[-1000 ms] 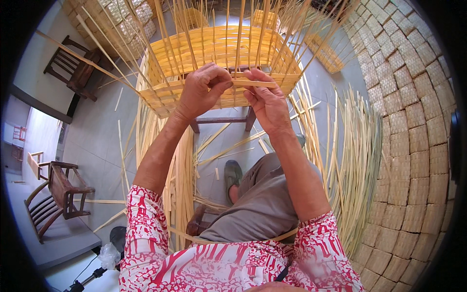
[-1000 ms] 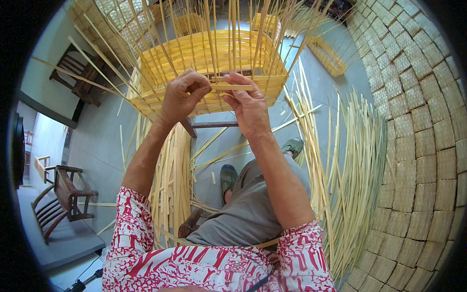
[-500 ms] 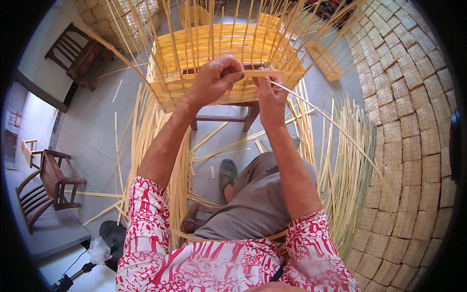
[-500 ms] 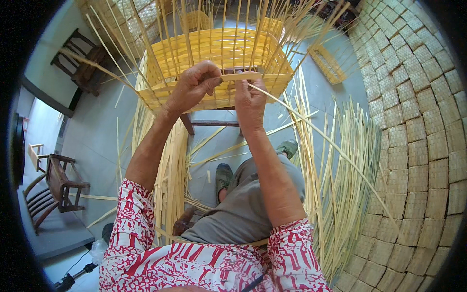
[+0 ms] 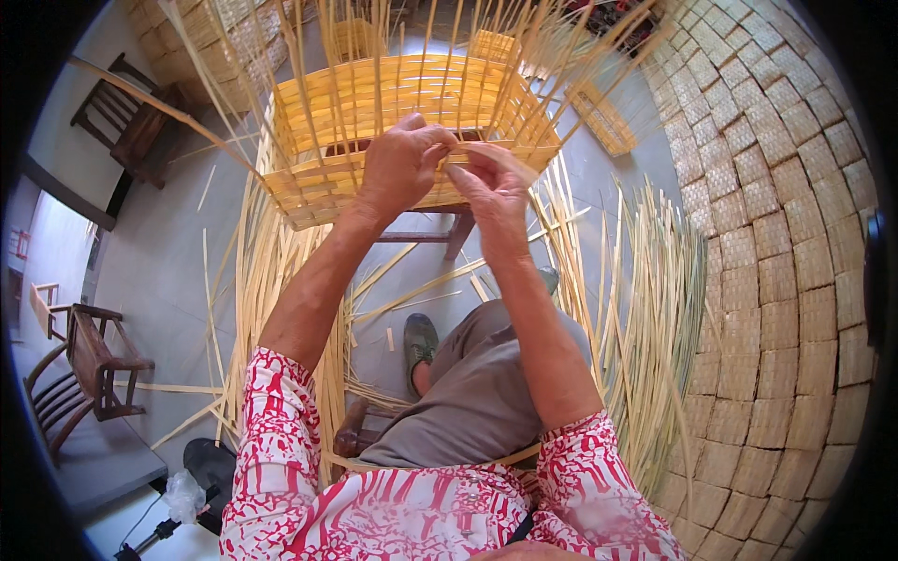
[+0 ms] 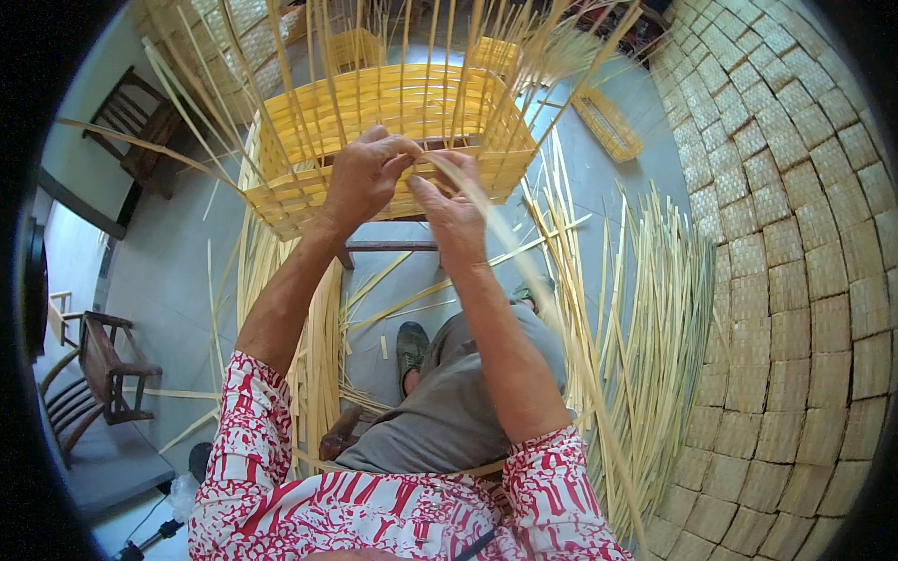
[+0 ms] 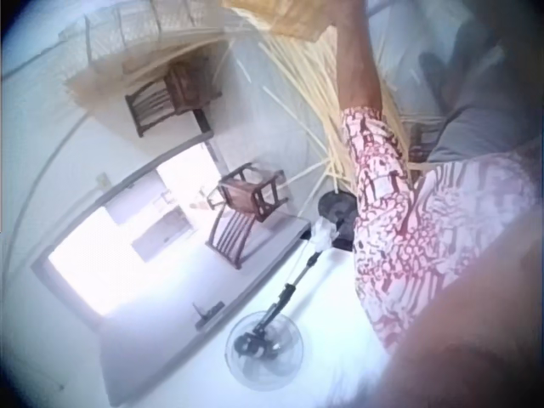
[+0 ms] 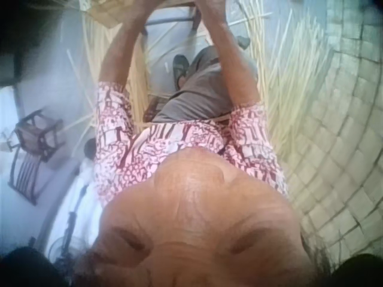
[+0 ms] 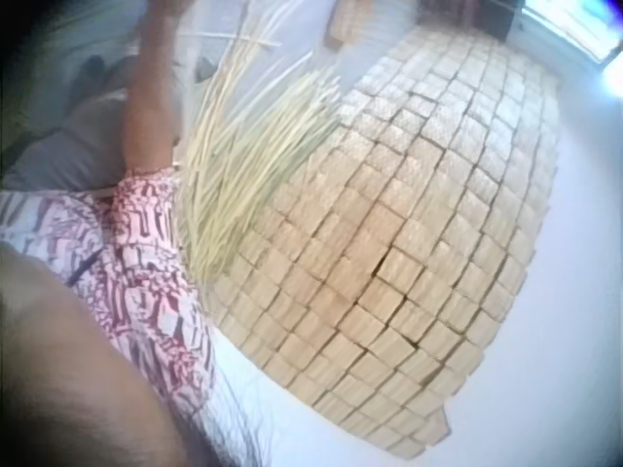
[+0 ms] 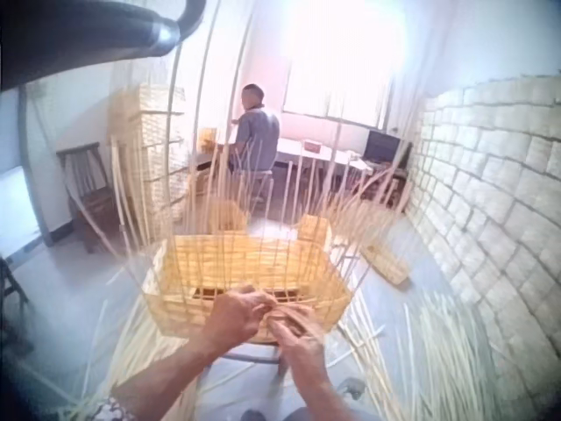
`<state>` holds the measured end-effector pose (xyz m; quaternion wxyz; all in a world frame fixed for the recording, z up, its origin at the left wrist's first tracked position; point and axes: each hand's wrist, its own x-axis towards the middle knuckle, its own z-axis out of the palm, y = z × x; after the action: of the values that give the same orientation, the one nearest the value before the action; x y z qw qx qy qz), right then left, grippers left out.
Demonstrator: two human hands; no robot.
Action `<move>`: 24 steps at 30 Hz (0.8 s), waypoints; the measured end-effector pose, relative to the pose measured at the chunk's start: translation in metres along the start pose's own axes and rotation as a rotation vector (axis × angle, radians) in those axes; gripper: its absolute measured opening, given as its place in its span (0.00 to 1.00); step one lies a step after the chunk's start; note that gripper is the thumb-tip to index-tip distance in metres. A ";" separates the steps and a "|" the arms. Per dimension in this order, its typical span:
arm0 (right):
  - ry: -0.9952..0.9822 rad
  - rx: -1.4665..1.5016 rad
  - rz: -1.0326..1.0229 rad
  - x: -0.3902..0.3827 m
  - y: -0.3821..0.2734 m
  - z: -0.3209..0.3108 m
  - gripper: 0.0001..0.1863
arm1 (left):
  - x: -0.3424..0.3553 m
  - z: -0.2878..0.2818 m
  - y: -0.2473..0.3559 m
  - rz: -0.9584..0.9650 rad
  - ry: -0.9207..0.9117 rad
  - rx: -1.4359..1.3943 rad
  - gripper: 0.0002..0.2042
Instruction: The person weaves a basket by hand, interlacing thin bamboo strips through a vertical frame. They repeatedly pull, bend, and tuck the strips to form a tight pattern, occasionally adjusting the basket's position on a wooden stool.
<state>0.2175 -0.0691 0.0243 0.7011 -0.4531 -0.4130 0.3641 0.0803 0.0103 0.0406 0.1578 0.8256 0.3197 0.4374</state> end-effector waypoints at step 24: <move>0.347 -0.208 -0.195 0.060 0.014 -0.039 0.09 | 0.020 0.007 -0.005 0.077 -0.100 0.117 0.04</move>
<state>0.2743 -0.0244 0.0166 0.7431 -0.5367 -0.3632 0.1668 0.0926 0.0274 0.0462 0.1082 0.8659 0.3043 0.3820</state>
